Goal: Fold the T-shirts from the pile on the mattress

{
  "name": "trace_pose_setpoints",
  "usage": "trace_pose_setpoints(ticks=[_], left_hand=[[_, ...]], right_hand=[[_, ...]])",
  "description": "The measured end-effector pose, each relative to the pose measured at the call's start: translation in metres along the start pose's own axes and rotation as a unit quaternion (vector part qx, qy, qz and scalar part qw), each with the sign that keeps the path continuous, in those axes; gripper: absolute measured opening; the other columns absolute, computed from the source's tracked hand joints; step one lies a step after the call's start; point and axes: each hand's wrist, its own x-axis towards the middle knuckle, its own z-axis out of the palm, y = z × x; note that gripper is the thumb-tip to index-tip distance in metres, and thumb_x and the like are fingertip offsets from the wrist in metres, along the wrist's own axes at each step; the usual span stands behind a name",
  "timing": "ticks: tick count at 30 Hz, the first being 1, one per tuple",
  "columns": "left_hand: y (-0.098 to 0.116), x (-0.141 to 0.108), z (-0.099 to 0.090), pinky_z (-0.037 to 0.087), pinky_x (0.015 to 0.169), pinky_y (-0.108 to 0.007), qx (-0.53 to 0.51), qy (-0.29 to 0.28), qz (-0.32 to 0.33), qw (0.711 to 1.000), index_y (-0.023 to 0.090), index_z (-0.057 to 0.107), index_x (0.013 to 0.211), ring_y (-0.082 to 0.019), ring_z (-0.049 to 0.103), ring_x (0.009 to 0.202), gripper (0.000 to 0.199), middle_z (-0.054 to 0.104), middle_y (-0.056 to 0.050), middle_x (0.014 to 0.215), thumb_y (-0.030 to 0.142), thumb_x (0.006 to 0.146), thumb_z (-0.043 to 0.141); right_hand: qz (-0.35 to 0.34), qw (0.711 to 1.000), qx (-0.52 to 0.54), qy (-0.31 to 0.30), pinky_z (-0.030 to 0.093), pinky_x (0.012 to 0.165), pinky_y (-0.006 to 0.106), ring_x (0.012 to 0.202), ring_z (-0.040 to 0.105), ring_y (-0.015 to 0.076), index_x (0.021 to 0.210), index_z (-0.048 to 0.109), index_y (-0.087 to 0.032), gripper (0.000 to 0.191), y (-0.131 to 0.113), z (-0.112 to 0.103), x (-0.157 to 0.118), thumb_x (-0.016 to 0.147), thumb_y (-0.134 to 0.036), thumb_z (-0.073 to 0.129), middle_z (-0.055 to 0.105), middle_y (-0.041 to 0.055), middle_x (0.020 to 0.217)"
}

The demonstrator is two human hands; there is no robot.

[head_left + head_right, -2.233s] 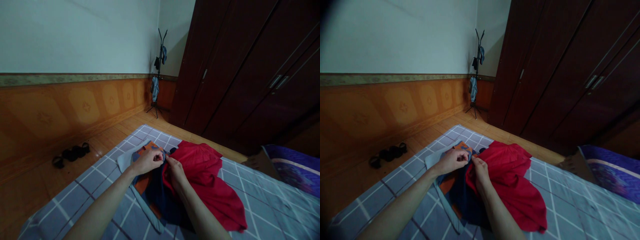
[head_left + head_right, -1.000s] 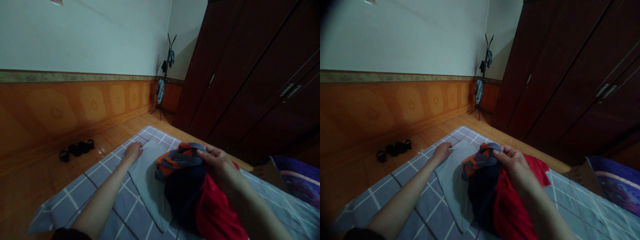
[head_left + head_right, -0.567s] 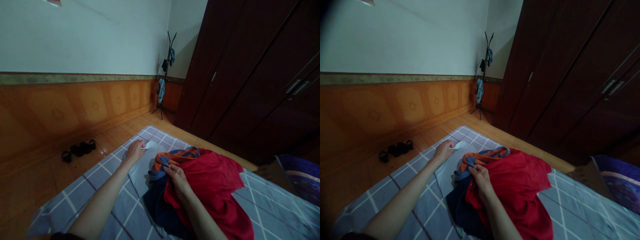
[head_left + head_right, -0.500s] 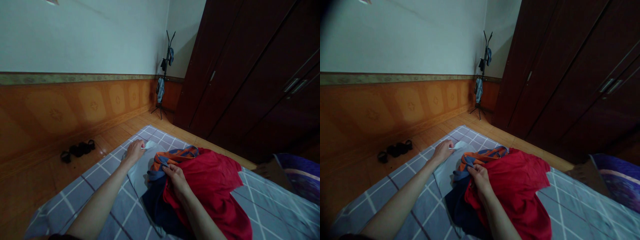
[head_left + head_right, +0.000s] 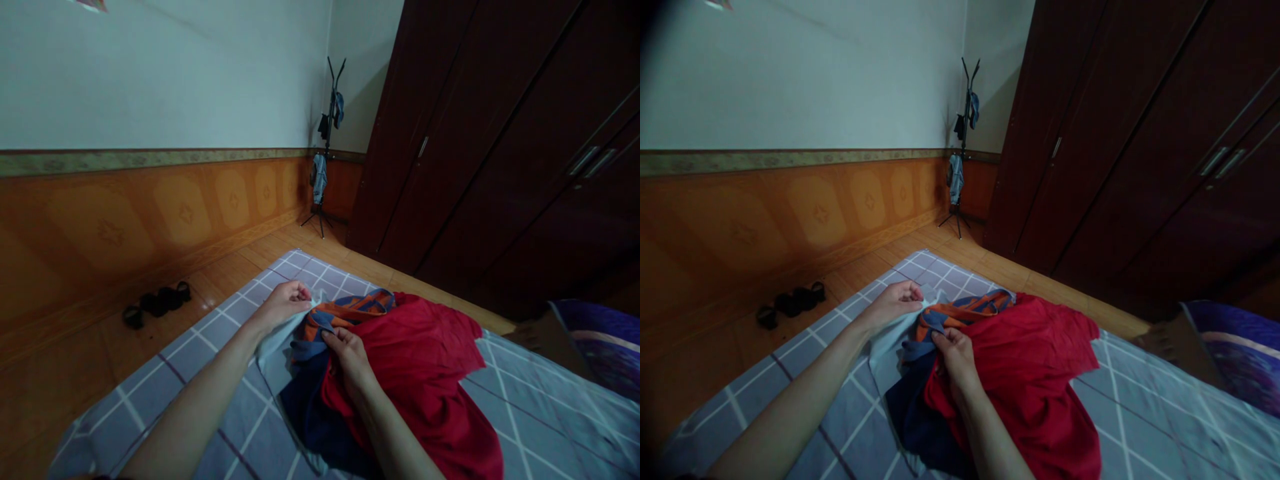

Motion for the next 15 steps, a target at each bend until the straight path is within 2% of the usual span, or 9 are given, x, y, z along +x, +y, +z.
trace_pose_setpoints(ticks=[3,5,10,13,15], left_hand=[[0.019,-0.011,0.011,0.045,0.068,-0.023,-0.094,-0.119,-0.01,0.988,0.014,0.06,0.097,-0.015,0.063,0.08,0.028,0.068,-0.006,0.092,0.022,0.07,0.064],[0.024,-0.015,0.016,0.045,0.067,-0.023,-0.11,-0.161,-0.023,0.981,0.014,0.061,0.101,-0.015,0.064,0.08,0.031,0.069,-0.008,0.094,0.018,0.071,0.062],[0.023,-0.019,0.026,0.042,0.058,-0.019,-0.042,-0.128,0.019,0.991,0.014,0.062,0.097,-0.011,0.061,0.068,0.031,0.067,-0.005,0.092,0.008,0.068,0.055],[0.028,-0.023,0.031,0.038,0.051,-0.018,0.028,-0.108,0.036,0.993,0.016,0.061,0.104,-0.008,0.056,0.058,0.035,0.067,-0.003,0.093,0.011,0.07,0.055],[0.032,-0.026,0.035,0.039,0.053,-0.018,0.08,-0.089,0.049,0.992,0.017,0.061,0.106,-0.01,0.057,0.06,0.036,0.067,-0.002,0.094,0.013,0.071,0.057]], right_hand=[[0.002,1.0,0.02,0.01,0.023,0.027,0.017,0.027,0.035,0.0059,0.061,0.051,-0.019,0.04,0.001,-0.003,0.0,0.061,-0.05,0.075,0.047,-0.0065,0.037],[0.003,0.999,0.035,0.012,0.024,0.027,0.018,0.027,0.034,0.0057,0.062,0.05,-0.019,0.04,0.001,-0.006,0.0,0.061,-0.05,0.075,0.047,-0.007,0.038],[0.006,0.998,0.062,0.01,0.026,0.028,0.018,0.03,0.036,0.006,0.063,0.051,-0.019,0.041,0.002,-0.009,-0.001,0.06,-0.051,0.076,0.048,-0.0069,0.042],[0.003,0.998,0.068,0.009,0.027,0.028,0.018,0.03,0.037,0.0059,0.065,0.052,-0.019,0.042,0.001,-0.009,-0.001,0.06,-0.052,0.075,0.048,-0.0071,0.042],[0.001,0.998,0.069,0.005,0.027,0.029,0.018,0.03,0.037,0.0063,0.064,0.052,-0.019,0.043,0.0,-0.009,-0.002,0.06,-0.054,0.075,0.048,-0.0073,0.042]])
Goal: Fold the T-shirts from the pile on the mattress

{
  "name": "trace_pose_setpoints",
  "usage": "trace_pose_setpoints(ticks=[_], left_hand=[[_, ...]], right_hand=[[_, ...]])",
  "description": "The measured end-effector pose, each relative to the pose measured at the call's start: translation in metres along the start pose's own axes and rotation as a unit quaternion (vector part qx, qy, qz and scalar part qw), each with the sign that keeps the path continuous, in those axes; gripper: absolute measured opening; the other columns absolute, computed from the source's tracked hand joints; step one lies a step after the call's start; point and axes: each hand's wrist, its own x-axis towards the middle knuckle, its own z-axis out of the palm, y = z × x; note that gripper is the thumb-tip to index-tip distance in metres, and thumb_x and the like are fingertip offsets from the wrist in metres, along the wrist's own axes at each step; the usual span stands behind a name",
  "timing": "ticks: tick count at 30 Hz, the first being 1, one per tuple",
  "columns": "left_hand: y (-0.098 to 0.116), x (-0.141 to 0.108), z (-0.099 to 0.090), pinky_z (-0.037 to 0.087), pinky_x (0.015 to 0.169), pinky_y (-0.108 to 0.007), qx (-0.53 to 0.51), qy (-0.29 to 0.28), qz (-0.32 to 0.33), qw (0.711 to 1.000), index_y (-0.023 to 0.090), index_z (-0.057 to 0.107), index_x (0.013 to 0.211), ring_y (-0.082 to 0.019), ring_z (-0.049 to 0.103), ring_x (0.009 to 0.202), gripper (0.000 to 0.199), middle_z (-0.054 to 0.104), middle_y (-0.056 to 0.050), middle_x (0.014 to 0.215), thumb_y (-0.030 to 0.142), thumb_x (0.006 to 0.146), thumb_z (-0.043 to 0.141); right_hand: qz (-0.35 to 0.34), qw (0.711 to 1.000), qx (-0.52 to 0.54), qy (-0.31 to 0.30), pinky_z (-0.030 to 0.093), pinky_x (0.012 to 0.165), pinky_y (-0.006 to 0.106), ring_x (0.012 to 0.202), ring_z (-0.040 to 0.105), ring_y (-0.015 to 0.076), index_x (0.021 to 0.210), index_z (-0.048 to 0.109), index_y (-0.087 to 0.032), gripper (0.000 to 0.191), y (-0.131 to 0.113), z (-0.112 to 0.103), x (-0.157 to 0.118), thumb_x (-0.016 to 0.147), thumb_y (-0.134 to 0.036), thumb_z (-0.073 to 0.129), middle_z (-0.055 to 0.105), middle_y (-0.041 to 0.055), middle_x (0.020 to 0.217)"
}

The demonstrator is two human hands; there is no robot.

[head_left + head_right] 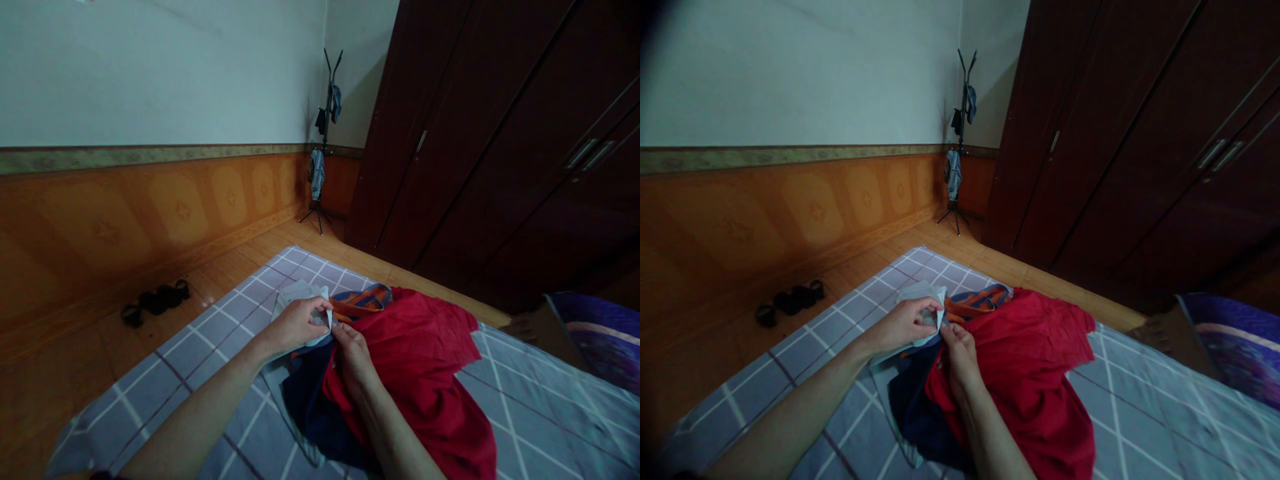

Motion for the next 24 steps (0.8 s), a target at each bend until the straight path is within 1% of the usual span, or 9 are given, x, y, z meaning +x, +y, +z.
trace_pose_setpoints(ticks=[3,6,9,12,18,22,24], left_hand=[[0.002,-0.001,0.007,0.044,0.063,-0.021,0.07,0.028,0.025,0.997,0.018,0.06,0.108,-0.015,0.062,0.075,0.036,0.067,-0.003,0.098,0.014,0.072,0.057],[0.002,-0.001,0.013,0.046,0.077,-0.026,0.129,0.046,0.048,0.989,0.02,0.057,0.112,-0.02,0.063,0.091,0.04,0.066,-0.004,0.104,0.013,0.073,0.056],[0.003,-0.003,0.017,0.045,0.084,-0.029,0.163,0.044,0.045,0.985,0.023,0.051,0.118,-0.02,0.062,0.097,0.047,0.065,-0.004,0.107,0.011,0.073,0.055],[0.003,-0.004,0.019,0.046,0.08,-0.028,0.173,0.054,0.028,0.983,0.023,0.048,0.118,-0.02,0.062,0.093,0.048,0.063,-0.003,0.105,0.011,0.072,0.054],[-0.002,-0.001,0.021,0.045,0.076,-0.026,0.172,0.079,0.018,0.982,0.022,0.048,0.108,-0.016,0.061,0.082,0.042,0.062,-0.001,0.092,0.006,0.069,0.054],[-0.003,0.002,0.019,0.043,0.066,-0.023,0.159,0.093,-0.021,0.983,0.022,0.049,0.101,-0.014,0.059,0.072,0.039,0.06,0.002,0.08,0.003,0.068,0.05],[-0.002,0.003,0.019,0.041,0.062,-0.022,0.138,0.091,-0.027,0.986,0.022,0.049,0.1,-0.013,0.058,0.069,0.039,0.058,0.003,0.077,0.002,0.067,0.05]], right_hand=[[0.004,1.0,-0.005,-0.011,0.029,0.029,0.019,0.03,0.039,0.0068,0.065,0.053,-0.018,0.043,-0.002,0.0,-0.002,0.063,-0.056,0.073,0.049,-0.0065,0.042],[0.004,1.0,-0.011,-0.016,0.029,0.029,0.018,0.03,0.039,0.0066,0.067,0.054,-0.018,0.04,-0.002,0.0,-0.004,0.065,-0.053,0.072,0.05,-0.0063,0.043],[-0.002,1.0,-0.013,-0.012,0.029,0.029,0.018,0.03,0.039,0.0064,0.067,0.054,-0.018,0.037,-0.002,0.0,-0.004,0.064,-0.05,0.073,0.049,-0.0073,0.042],[-0.009,1.0,-0.016,-0.007,0.028,0.029,0.018,0.029,0.036,0.0059,0.065,0.053,-0.018,0.037,-0.001,0.0,-0.004,0.064,-0.05,0.071,0.047,-0.0079,0.041],[-0.019,0.999,-0.028,0.001,0.027,0.029,0.018,0.028,0.033,0.0051,0.063,0.052,-0.019,0.038,-0.001,0.002,-0.005,0.065,-0.051,0.07,0.045,-0.0081,0.039],[-0.019,0.999,-0.044,0.002,0.026,0.029,0.017,0.028,0.034,0.0049,0.062,0.051,-0.019,0.038,-0.001,0.002,-0.006,0.065,-0.051,0.07,0.045,-0.0079,0.038],[-0.018,0.998,-0.055,0.003,0.026,0.029,0.017,0.028,0.035,0.0054,0.061,0.051,-0.019,0.038,0.0,0.004,-0.007,0.063,-0.05,0.072,0.045,-0.0078,0.037]])
